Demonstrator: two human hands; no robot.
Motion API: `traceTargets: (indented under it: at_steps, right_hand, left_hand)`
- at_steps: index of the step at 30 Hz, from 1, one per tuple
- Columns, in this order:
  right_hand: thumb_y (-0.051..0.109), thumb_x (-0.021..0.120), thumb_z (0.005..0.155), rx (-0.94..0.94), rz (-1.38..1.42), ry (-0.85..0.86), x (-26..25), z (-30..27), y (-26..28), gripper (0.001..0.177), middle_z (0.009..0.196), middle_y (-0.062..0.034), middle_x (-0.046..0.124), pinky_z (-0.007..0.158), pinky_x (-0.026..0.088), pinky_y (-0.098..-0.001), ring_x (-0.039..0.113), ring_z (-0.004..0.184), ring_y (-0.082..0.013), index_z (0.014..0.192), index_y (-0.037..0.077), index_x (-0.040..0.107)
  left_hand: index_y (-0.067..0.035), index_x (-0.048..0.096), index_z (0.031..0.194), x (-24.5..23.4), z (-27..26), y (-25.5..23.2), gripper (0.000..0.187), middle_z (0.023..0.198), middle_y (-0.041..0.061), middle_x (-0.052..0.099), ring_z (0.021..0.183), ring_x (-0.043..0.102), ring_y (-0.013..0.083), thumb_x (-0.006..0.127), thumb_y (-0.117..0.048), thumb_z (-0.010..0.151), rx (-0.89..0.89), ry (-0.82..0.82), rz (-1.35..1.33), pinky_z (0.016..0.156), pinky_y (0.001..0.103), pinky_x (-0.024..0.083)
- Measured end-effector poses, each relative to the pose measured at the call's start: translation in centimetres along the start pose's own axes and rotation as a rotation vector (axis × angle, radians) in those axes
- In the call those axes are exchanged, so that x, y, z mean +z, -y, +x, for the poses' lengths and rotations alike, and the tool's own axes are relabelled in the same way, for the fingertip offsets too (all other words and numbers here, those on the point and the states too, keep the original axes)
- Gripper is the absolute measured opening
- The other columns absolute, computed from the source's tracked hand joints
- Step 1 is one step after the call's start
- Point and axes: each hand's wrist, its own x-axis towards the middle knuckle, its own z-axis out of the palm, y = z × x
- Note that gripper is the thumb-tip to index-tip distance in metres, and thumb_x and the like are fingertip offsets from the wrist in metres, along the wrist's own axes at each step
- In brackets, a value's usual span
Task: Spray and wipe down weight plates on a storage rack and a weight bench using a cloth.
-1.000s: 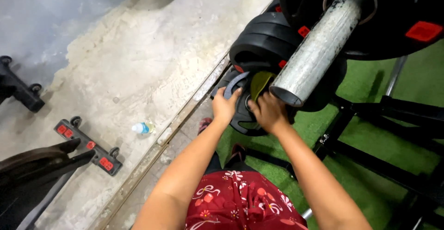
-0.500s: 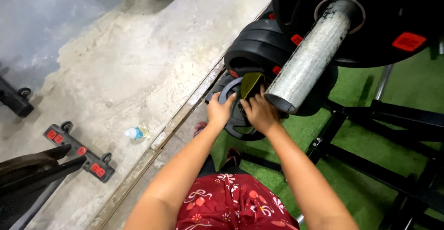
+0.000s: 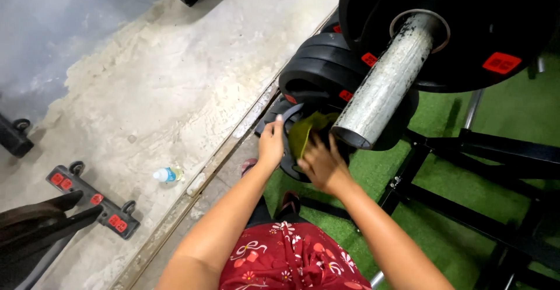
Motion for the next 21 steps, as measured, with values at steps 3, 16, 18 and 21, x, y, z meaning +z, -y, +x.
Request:
traceTargets:
  at_steps: [3, 16, 18, 21]
  right_hand:
    - [0.039, 0.053, 0.106, 0.173, -0.025, -0.014, 3.1, 2.2, -4.0, 0.039, 0.134, -0.0192, 0.061, 0.116, 0.027, -0.0626, 0.041, 0.142, -0.0491, 0.119, 0.005, 0.067]
    - [0.038, 0.052, 0.100, -0.085, 0.054, -0.019, 0.9, 3.7, 0.4, 0.046, 0.147, -0.0177, 0.053, 0.116, 0.016, -0.0686, 0.040, 0.143, -0.0437, 0.134, 0.007, 0.062]
    - [0.038, 0.046, 0.104, 0.008, -0.061, -0.003, 1.6, 5.3, -0.5, 0.048, 0.151, -0.0177, 0.050, 0.119, 0.013, -0.0680, 0.037, 0.146, -0.0422, 0.137, 0.007, 0.059]
    - [0.042, 0.042, 0.106, 0.091, -0.222, -0.084, 2.5, 8.0, -2.5, 0.053, 0.153, -0.0192, 0.048, 0.121, 0.012, -0.0667, 0.035, 0.149, -0.0412, 0.140, 0.004, 0.057]
  left_hand:
    - [0.000, 0.072, 0.109, -0.3, 0.0, 0.0, 0.074, 0.095, 0.016, 0.075, 0.091, 0.070, 0.0288, 0.035, -0.064, 0.102, -0.031, 0.038, -0.047, 0.087, 0.041, 0.052]
    - [0.003, 0.065, 0.130, -0.8, 0.6, -0.6, 0.100, 0.127, 0.021, 0.071, 0.120, 0.065, 0.0299, 0.015, -0.075, 0.095, -0.157, 0.202, -0.310, 0.105, 0.038, 0.046]
    - [0.006, 0.065, 0.131, -0.2, 1.0, 0.8, 0.101, 0.127, 0.022, 0.070, 0.122, 0.063, 0.0306, 0.015, -0.075, 0.096, -0.120, 0.175, -0.203, 0.106, 0.037, 0.044]
    - [0.007, 0.062, 0.133, -0.2, 1.0, 1.4, 0.097, 0.130, 0.023, 0.068, 0.124, 0.061, 0.0305, 0.020, -0.073, 0.099, -0.152, 0.113, -0.192, 0.107, 0.037, 0.043]
